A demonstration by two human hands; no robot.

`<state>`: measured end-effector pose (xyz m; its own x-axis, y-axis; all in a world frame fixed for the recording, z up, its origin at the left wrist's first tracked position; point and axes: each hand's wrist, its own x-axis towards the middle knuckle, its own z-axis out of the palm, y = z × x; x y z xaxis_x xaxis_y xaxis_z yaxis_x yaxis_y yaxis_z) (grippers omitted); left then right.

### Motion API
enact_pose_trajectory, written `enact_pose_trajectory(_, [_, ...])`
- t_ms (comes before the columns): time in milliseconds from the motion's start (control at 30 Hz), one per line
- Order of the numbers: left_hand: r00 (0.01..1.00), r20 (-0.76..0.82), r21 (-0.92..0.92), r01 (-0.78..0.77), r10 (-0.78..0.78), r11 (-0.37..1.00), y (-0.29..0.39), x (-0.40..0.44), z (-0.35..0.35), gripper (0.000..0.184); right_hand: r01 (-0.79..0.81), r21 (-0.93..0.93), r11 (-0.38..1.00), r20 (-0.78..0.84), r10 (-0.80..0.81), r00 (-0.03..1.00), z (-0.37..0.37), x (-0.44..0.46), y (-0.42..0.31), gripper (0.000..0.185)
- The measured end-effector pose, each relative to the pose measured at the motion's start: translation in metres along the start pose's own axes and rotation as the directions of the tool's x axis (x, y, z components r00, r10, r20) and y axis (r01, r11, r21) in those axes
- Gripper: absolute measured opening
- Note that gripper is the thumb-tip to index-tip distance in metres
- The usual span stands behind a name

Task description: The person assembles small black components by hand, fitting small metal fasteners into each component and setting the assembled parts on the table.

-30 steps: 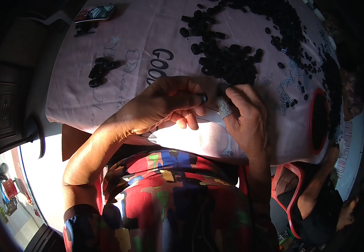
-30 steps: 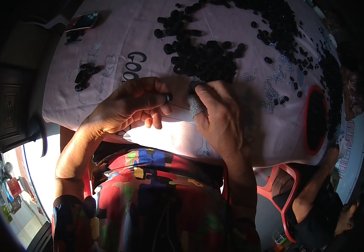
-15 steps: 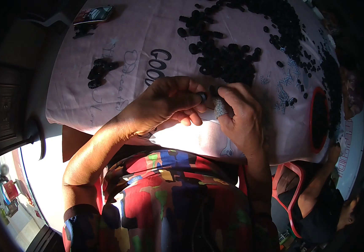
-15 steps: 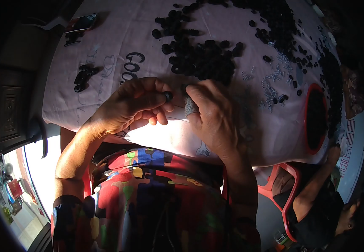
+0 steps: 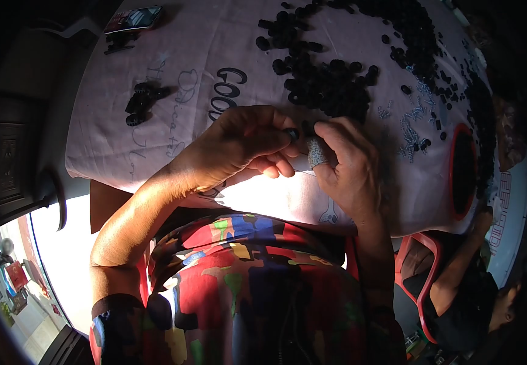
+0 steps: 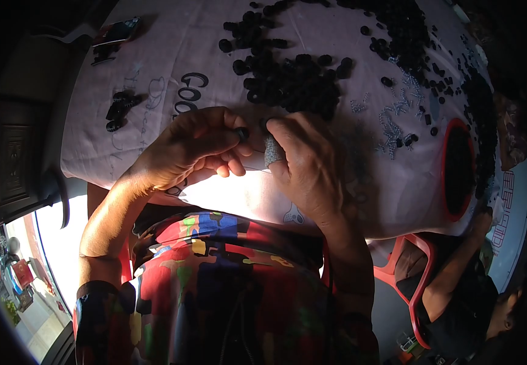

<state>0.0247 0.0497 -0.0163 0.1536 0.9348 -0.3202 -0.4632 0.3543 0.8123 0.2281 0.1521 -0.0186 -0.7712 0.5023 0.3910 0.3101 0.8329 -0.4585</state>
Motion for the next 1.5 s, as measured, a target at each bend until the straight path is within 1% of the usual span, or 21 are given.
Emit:
enact_pose_trajectory(100, [1.000, -0.015, 0.016, -0.004, 0.004, 1.000, 0.001, 0.000, 0.001, 0.026, -0.044, 0.035, 0.998, 0.002, 0.044, 0.999, 0.000, -0.001, 0.000, 0.039])
enact_pose_trajectory(400, [1.000, -0.017, 0.052, -0.005, 0.006, 0.999, 0.003, 0.000, 0.003, 0.029, -0.030, 0.012, 0.999, -0.012, 0.030, 0.999, 0.001, 0.001, 0.001, 0.037])
enact_pose_trajectory(600, [1.000, -0.019, 0.049, -0.022, 0.023, 0.999, 0.001, -0.001, 0.003, 0.029, -0.088, 0.042, 0.995, 0.029, 0.087, 0.996, -0.004, -0.001, -0.002, 0.036])
enact_pose_trajectory(700, [0.999, -0.033, 0.067, -0.013, 0.015, 0.998, 0.001, -0.001, 0.002, 0.030, -0.024, 0.041, 0.999, -0.010, 0.025, 1.000, -0.003, 0.001, 0.002, 0.037])
enact_pose_trajectory(900, [0.999, -0.040, 0.058, -0.020, 0.022, 0.998, 0.001, -0.001, 0.003, 0.030, -0.037, 0.007, 0.999, -0.002, 0.037, 0.999, -0.001, 0.002, 0.000, 0.038])
enact_pose_trajectory(1000, [0.998, -0.050, 0.058, -0.025, 0.028, 0.998, 0.002, -0.002, 0.006, 0.029, -0.143, 0.092, 0.985, 0.002, 0.144, 0.990, -0.001, -0.004, -0.001, 0.036])
enact_pose_trajectory(1100, [0.998, -0.057, 0.047, -0.023, 0.025, 0.999, 0.002, -0.002, 0.006, 0.028, -0.209, 0.366, 0.907, 0.015, 0.219, 0.976, 0.001, -0.012, 0.002, 0.036])
enact_pose_trajectory(1200, [0.999, -0.033, 0.061, -0.012, 0.014, 0.998, 0.003, -0.002, 0.005, 0.027, -0.117, 0.309, 0.944, 0.018, 0.118, 0.993, -0.005, -0.009, -0.004, 0.039])
enact_pose_trajectory(1300, [1.000, -0.012, 0.079, -0.025, 0.026, 0.997, 0.003, -0.003, 0.004, 0.027, -0.074, 0.309, 0.948, -0.005, 0.080, 0.997, -0.001, -0.007, -0.005, 0.041])
enact_pose_trajectory(1433, [0.999, -0.002, 0.105, -0.040, 0.041, 0.994, 0.003, -0.003, 0.004, 0.026, -0.108, 0.367, 0.924, 0.020, 0.109, 0.994, -0.002, -0.007, -0.004, 0.040])
enact_pose_trajectory(1500, [0.999, -0.024, 0.121, -0.039, 0.042, 0.992, 0.003, -0.003, 0.007, 0.025, -0.135, 0.377, 0.916, 0.039, 0.130, 0.991, -0.003, -0.008, -0.005, 0.040])
